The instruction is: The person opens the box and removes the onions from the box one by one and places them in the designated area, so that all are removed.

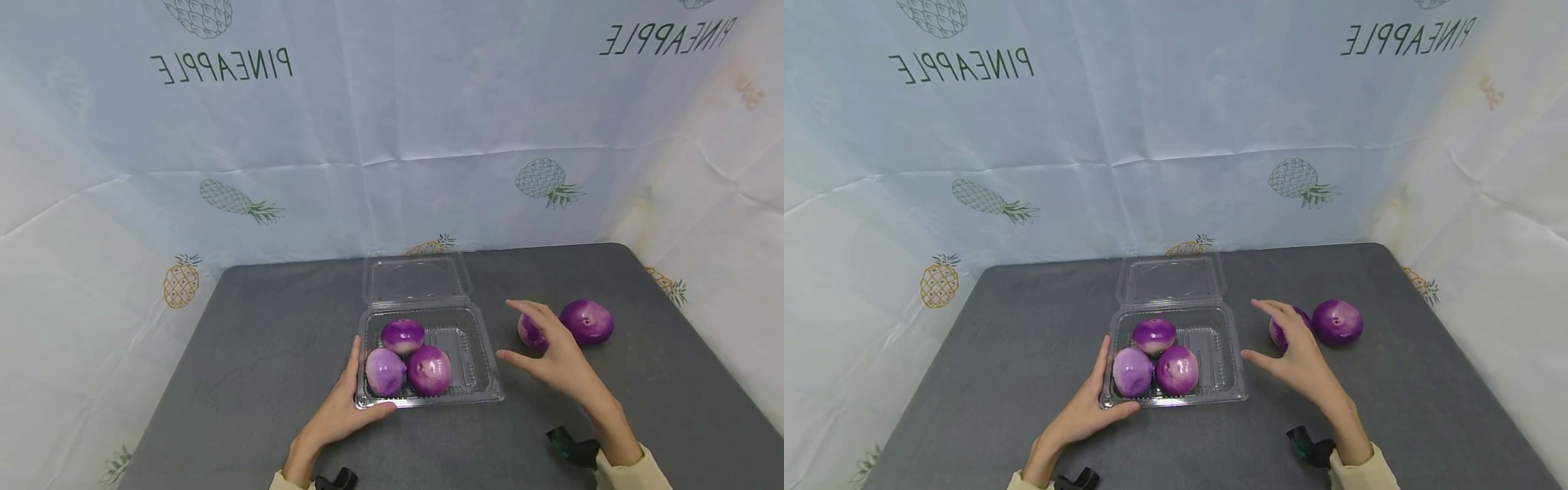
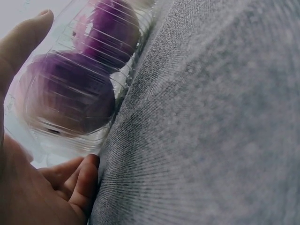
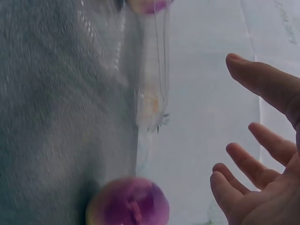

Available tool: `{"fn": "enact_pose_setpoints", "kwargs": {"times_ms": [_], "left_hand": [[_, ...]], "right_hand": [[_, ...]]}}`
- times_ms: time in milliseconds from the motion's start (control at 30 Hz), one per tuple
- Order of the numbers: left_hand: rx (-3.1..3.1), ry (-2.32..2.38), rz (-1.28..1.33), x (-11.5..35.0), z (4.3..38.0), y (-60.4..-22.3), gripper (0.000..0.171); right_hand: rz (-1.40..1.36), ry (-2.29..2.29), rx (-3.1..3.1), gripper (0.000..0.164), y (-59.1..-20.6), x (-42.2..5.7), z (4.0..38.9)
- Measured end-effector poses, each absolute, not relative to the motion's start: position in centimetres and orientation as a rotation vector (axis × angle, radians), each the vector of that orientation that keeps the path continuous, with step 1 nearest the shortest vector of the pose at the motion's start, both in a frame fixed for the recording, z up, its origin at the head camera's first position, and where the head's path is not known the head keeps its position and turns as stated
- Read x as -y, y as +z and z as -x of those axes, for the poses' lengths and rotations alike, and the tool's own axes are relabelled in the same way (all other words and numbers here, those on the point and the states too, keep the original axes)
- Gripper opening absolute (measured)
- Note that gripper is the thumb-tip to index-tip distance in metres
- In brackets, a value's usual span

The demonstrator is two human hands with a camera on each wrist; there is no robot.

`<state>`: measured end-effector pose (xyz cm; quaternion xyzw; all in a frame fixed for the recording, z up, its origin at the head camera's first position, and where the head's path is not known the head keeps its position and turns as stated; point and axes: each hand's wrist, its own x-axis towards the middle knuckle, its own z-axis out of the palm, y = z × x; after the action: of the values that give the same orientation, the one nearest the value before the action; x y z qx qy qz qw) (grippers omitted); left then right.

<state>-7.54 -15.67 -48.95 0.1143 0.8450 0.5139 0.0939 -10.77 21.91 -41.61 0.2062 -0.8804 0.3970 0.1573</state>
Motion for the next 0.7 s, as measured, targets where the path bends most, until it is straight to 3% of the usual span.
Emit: {"fn": "enact_pose_setpoints", "kwargs": {"times_ms": [700], "left_hand": [[-2.518,1.511,-0.36,15.7,7.6,-48.9,0.134]], "right_hand": [[-0.833,1.148,2.693,0.076,-43.5,-16.6,10.8]]}}
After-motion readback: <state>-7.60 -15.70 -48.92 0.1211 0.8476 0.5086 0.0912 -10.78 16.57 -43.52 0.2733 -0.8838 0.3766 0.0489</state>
